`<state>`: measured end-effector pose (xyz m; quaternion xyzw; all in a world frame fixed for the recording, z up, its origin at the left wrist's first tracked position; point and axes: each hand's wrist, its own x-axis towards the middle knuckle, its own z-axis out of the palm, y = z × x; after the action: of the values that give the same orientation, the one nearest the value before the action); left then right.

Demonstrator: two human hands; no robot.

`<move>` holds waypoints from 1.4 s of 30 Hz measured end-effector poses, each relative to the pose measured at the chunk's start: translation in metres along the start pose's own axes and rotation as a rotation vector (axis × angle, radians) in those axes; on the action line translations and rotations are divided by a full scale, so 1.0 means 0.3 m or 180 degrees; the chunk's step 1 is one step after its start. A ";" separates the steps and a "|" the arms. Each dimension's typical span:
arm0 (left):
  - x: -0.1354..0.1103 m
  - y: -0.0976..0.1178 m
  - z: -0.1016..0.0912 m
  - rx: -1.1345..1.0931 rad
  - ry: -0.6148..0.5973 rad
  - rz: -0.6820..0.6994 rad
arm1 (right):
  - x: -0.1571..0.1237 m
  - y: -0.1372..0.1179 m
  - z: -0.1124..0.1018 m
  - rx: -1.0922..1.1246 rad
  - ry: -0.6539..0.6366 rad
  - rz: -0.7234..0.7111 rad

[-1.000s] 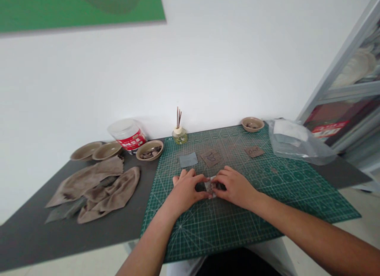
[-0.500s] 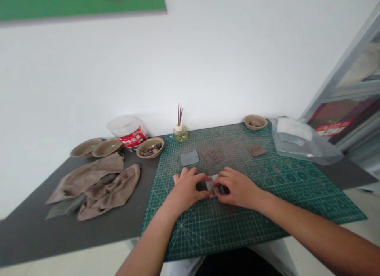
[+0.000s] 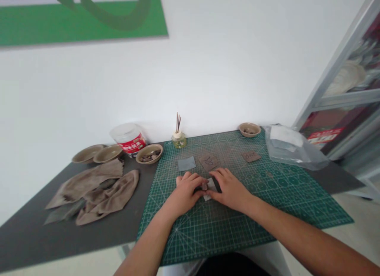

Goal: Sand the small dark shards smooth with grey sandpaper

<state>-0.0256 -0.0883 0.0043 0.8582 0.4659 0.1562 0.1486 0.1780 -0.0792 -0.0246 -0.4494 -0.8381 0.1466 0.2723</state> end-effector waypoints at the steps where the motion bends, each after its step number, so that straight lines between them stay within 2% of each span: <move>1: 0.000 0.003 0.001 -0.0005 0.0008 -0.0030 | 0.000 0.004 -0.001 -0.0054 -0.0046 0.0000; 5: -0.002 0.003 -0.003 0.0000 0.0160 -0.0176 | 0.016 0.011 -0.001 0.0031 -0.0300 0.0089; 9: -0.009 -0.017 -0.020 -0.0381 0.0668 -0.0464 | 0.056 0.013 -0.015 0.0449 -0.0372 0.0199; 11: -0.013 -0.032 -0.030 -0.0895 0.0949 -0.0603 | 0.079 0.022 -0.030 0.0810 -0.0281 0.0242; 14: -0.010 -0.052 -0.043 -0.1687 0.1179 -0.0808 | 0.106 0.049 -0.049 0.1305 0.0105 0.0266; 16: 0.003 -0.061 -0.050 -0.1988 0.1157 -0.0918 | 0.115 0.069 -0.051 0.1481 0.0222 0.0254; 18: 0.029 -0.068 -0.056 -0.2221 0.1068 -0.0980 | 0.116 0.082 -0.046 0.1532 0.0165 0.0274; 22: 0.114 -0.071 -0.057 -0.2718 0.0943 -0.0968 | 0.113 0.087 -0.040 0.1430 0.0330 0.0314; 28: 0.233 -0.064 -0.023 -0.2803 0.1092 -0.0780 | 0.112 0.093 -0.036 0.1166 0.0348 0.0210; 31: 0.248 -0.079 0.003 -0.2986 0.1313 -0.0721 | 0.111 0.097 -0.029 0.1116 0.0344 0.0219; 34: 0.238 -0.109 0.015 -0.2870 0.1375 -0.0770 | 0.111 0.090 -0.036 0.1112 0.0294 0.0241; 38: 0.231 -0.138 0.014 -0.2881 0.1291 -0.0864 | 0.135 0.072 -0.080 0.1726 0.0432 0.0445; 42: 0.237 -0.133 0.013 -0.3239 0.1078 -0.0764 | 0.202 0.068 -0.102 0.2284 0.0450 0.0374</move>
<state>-0.0174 -0.0077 -0.0060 0.5817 0.4435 0.4797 0.4845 0.1826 -0.0174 0.0098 -0.3817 -0.6852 0.4152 0.4608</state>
